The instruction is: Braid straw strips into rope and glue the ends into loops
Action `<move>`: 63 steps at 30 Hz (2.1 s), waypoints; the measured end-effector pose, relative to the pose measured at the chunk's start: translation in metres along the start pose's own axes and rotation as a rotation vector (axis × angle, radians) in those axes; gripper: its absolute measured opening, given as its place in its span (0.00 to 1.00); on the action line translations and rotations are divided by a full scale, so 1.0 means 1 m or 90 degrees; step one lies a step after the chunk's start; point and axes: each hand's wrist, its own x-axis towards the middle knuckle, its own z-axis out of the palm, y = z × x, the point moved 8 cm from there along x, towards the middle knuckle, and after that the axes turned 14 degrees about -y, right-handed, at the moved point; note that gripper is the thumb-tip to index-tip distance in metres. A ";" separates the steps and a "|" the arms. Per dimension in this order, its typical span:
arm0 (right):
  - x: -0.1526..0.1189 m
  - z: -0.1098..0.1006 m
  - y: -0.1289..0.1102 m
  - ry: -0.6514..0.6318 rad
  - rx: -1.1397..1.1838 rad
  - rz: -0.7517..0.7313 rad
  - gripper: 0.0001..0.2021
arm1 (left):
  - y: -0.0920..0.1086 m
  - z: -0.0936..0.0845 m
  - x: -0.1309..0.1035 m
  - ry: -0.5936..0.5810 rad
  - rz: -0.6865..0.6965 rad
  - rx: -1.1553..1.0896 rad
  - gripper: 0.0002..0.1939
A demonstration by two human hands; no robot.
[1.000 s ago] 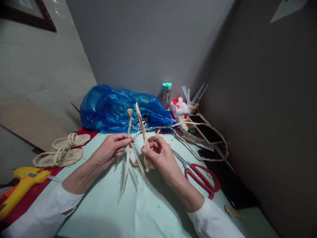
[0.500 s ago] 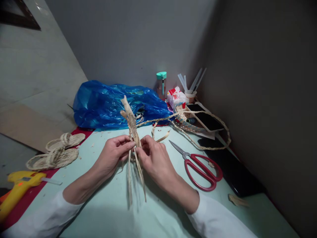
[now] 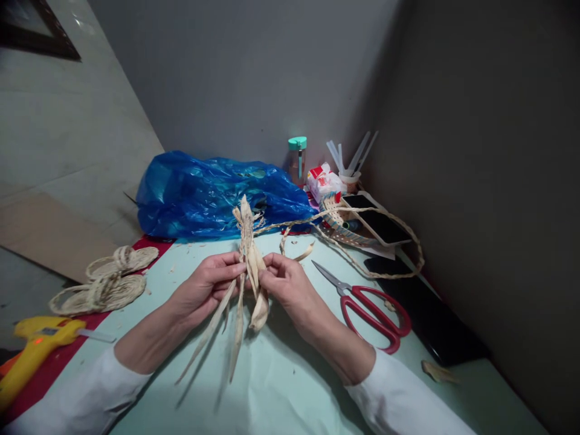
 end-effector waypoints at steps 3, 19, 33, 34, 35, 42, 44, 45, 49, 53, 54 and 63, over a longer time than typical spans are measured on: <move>0.002 0.002 -0.004 -0.002 -0.017 -0.009 0.11 | 0.006 -0.003 -0.001 0.028 0.030 0.083 0.12; -0.007 -0.001 -0.023 0.145 -0.430 -0.065 0.05 | 0.018 0.009 -0.008 0.137 0.112 0.329 0.10; 0.005 0.001 0.003 -0.005 0.094 -0.039 0.15 | 0.017 0.003 -0.006 0.107 0.090 0.292 0.09; 0.005 0.002 0.003 -0.013 0.105 -0.034 0.16 | 0.017 0.003 -0.006 0.108 0.093 0.294 0.09; 0.004 0.004 0.002 -0.024 0.113 -0.031 0.17 | 0.018 0.001 -0.006 0.112 0.097 0.295 0.09; 0.000 0.006 -0.010 -0.003 0.137 -0.079 0.08 | 0.015 -0.023 -0.005 0.174 0.083 0.194 0.10; 0.000 0.000 -0.009 0.028 0.175 -0.077 0.09 | 0.015 -0.030 -0.005 0.187 0.083 0.146 0.11; -0.001 -0.004 -0.009 0.044 0.192 -0.076 0.10 | 0.015 -0.033 -0.005 0.195 0.085 0.126 0.11; -0.003 -0.021 -0.021 0.098 0.251 -0.126 0.11 | 0.014 -0.040 -0.008 0.230 0.096 0.075 0.12; -0.004 -0.028 -0.032 0.115 0.280 -0.177 0.10 | 0.010 -0.036 -0.009 0.265 0.121 0.038 0.11; -0.005 -0.028 -0.033 0.118 0.277 -0.184 0.10 | 0.009 -0.036 -0.009 0.275 0.126 0.027 0.11; -0.017 -0.028 -0.038 0.184 0.126 -0.155 0.15 | 0.026 -0.079 -0.012 0.356 0.160 -0.025 0.09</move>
